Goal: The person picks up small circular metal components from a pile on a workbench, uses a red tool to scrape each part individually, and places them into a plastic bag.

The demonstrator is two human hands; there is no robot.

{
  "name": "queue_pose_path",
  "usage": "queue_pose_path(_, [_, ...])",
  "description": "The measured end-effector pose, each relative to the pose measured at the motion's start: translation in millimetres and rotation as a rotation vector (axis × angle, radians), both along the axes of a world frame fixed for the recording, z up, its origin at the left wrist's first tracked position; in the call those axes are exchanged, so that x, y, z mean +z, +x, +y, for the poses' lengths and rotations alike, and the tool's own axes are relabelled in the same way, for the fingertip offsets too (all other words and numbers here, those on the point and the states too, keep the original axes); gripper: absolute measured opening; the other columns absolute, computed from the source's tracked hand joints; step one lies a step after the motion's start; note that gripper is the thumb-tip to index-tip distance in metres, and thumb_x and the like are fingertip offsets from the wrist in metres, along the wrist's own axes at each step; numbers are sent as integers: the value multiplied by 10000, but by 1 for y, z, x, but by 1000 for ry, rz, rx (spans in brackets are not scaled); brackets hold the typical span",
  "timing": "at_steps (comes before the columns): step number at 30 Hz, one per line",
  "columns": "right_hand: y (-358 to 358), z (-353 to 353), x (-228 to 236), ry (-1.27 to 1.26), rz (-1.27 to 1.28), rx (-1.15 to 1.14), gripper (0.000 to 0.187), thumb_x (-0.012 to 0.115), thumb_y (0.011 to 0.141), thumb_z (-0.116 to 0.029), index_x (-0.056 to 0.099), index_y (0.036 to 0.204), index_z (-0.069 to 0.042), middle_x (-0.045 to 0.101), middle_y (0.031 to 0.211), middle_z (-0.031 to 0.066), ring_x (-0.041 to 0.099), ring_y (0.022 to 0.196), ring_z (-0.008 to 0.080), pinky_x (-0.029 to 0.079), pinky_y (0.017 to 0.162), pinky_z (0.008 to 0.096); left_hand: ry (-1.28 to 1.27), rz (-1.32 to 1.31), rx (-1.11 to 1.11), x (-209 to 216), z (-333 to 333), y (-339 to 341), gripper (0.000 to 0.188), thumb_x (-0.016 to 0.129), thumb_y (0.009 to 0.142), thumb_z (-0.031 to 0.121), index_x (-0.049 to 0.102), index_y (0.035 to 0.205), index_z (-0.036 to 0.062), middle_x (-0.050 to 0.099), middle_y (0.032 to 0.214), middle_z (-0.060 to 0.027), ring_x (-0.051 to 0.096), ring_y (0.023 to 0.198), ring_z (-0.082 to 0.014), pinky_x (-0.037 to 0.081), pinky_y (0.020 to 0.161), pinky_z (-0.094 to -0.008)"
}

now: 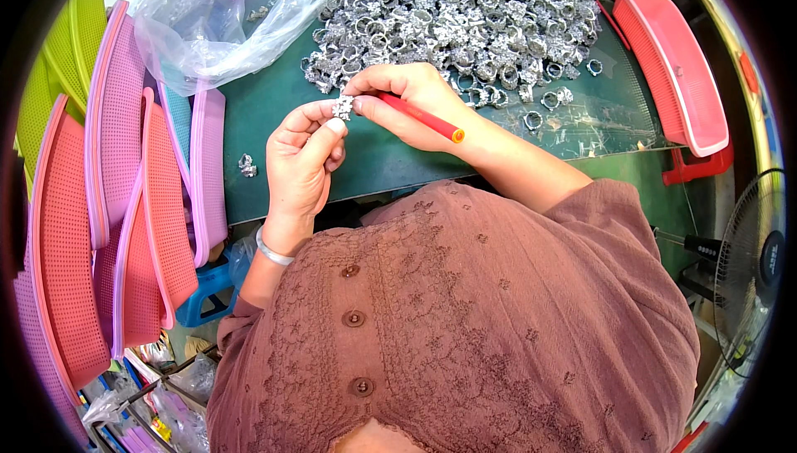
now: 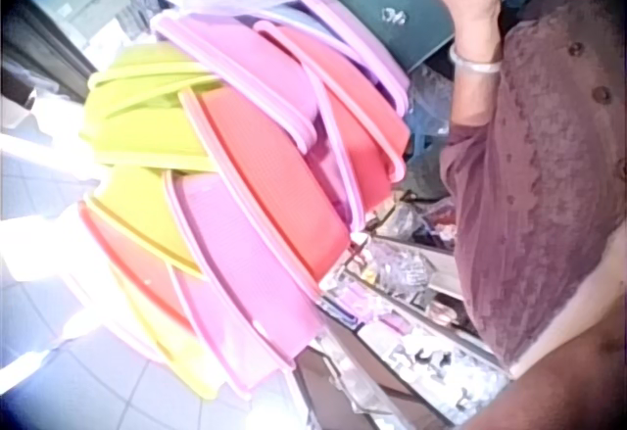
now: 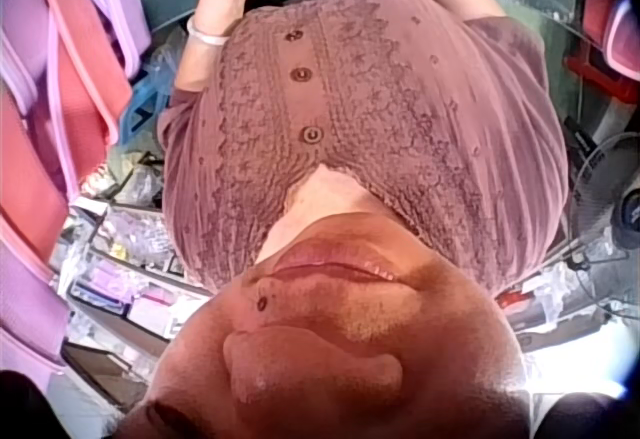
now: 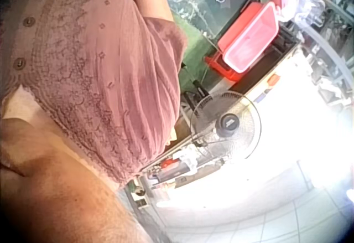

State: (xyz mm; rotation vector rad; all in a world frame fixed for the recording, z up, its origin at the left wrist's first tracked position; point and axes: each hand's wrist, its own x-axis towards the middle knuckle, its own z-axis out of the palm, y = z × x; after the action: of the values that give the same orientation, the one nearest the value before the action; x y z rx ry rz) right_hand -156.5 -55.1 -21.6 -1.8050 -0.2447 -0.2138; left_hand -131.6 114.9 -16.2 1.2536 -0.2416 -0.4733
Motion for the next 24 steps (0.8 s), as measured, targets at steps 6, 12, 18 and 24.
queue_pose_path(6, [-1,1,4,1,38,15,122,554,816,-34,609,915,11,605,803,28,534,738,72,440,661,220,7,0,-2,2,-1,-1,145,577,810,23,595,950,-9,548,685,27,447,527,-10,352,462,-146])
queue_pose_path(12, [0,1,-1,34,26,0,149,579,798,-61,618,932,-6,633,787,54,584,739,90,467,684,228,12,0,-5,2,-1,0,152,571,813,23,593,959,-13,546,684,25,446,524,-9,352,457,-146])
queue_pose_path(18, [0,0,1,5,35,2,149,579,795,-61,619,926,-3,633,785,59,584,733,91,468,678,230,-3,7,-10,2,0,0,149,567,814,21,592,956,-12,544,681,23,445,522,-10,350,453,-147])
queue_pose_path(24, [1,0,-2,13,18,9,145,579,795,-59,619,921,-1,632,782,59,582,735,90,467,678,230,-15,23,-10,3,0,0,139,564,816,16,591,948,-15,546,688,17,445,526,-11,345,452,-148])
